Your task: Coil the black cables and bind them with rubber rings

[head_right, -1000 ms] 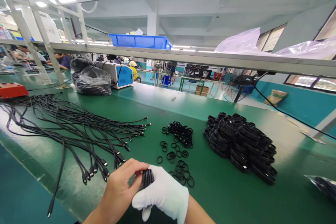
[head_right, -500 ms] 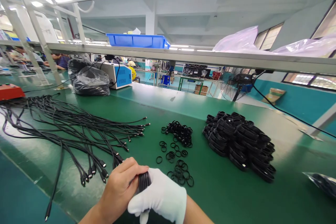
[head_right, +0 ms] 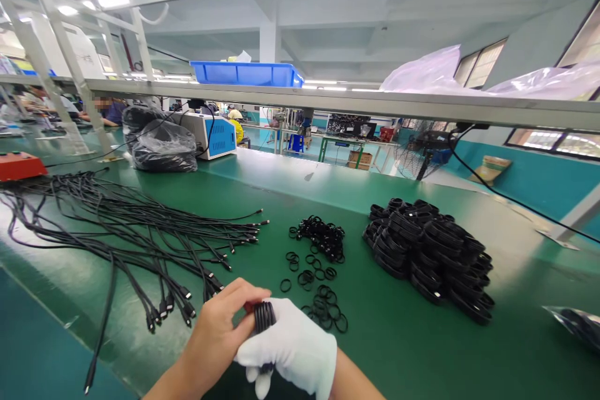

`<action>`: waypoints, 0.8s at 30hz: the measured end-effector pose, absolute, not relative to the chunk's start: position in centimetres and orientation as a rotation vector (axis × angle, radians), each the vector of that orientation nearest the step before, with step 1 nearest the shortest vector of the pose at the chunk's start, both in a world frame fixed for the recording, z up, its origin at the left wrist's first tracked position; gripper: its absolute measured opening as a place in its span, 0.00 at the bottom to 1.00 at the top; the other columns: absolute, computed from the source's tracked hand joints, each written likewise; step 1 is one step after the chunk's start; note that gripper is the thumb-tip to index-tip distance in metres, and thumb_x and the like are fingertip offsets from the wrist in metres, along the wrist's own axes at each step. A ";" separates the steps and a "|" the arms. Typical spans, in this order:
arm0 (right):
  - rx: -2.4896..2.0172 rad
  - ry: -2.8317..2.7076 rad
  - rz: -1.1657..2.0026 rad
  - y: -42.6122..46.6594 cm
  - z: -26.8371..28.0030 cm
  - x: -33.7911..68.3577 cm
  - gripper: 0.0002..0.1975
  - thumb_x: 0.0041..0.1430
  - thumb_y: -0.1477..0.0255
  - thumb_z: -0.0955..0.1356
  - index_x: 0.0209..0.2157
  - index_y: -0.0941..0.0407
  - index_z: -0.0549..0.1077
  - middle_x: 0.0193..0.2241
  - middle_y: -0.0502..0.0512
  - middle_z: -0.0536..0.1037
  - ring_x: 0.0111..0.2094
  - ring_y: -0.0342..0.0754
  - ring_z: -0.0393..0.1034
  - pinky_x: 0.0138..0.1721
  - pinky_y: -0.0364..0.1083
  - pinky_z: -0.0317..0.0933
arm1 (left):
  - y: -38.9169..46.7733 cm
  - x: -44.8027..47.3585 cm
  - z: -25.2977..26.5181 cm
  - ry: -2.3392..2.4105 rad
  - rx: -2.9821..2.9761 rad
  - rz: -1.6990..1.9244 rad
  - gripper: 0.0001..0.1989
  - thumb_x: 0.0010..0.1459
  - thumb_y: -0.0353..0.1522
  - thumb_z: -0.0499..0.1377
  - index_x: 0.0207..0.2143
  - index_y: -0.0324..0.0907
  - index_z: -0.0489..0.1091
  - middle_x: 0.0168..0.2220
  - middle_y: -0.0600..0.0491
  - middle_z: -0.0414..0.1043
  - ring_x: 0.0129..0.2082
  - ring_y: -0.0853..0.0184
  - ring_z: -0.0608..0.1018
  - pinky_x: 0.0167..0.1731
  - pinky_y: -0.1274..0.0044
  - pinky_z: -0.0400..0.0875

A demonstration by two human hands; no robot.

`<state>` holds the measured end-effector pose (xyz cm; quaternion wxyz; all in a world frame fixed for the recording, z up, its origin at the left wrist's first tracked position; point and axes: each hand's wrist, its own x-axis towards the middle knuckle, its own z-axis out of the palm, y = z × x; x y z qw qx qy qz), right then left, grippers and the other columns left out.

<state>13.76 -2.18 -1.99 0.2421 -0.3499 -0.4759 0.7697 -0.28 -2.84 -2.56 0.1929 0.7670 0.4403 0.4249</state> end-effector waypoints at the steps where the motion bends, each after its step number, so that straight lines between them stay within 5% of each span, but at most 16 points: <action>1: -0.940 -1.279 2.110 -2.1 -2.0 13.8 0.02 0.35 0.78 0.67 0.18 0.63 0.69 0.13 0.50 0.70 0.12 0.39 0.62 0.12 0.38 0.60 | -2.9 -0.4 -2.4 1.235 2.116 1.126 0.17 0.52 0.20 0.53 0.40 0.44 0.73 0.34 0.53 0.72 0.33 0.69 0.74 0.36 0.77 0.70; 5: -0.889 -1.230 2.139 -1.8 -2.0 13.7 0.06 0.35 0.77 0.67 0.22 0.63 0.71 0.13 0.51 0.70 0.12 0.40 0.63 0.12 0.38 0.60 | -3.2 -0.7 -2.4 1.239 2.156 1.062 0.17 0.57 0.26 0.53 0.47 0.43 0.70 0.42 0.50 0.73 0.43 0.63 0.72 0.45 0.72 0.69; 11: -0.870 -1.222 2.137 -1.8 -2.1 13.8 0.06 0.35 0.75 0.69 0.20 0.62 0.69 0.12 0.49 0.68 0.12 0.41 0.63 0.11 0.38 0.59 | -3.4 -0.1 -3.4 1.256 2.141 1.106 0.17 0.60 0.28 0.49 0.49 0.41 0.70 0.44 0.46 0.73 0.45 0.60 0.71 0.46 0.69 0.69; 24: -0.818 -1.184 2.103 -1.4 -2.9 14.3 0.12 0.37 0.70 0.71 0.24 0.63 0.70 0.14 0.49 0.68 0.13 0.40 0.62 0.12 0.38 0.58 | -2.7 0.5 -2.3 1.334 2.124 0.755 0.23 0.54 0.26 0.50 0.53 0.38 0.66 0.52 0.44 0.68 0.51 0.57 0.68 0.54 0.62 0.59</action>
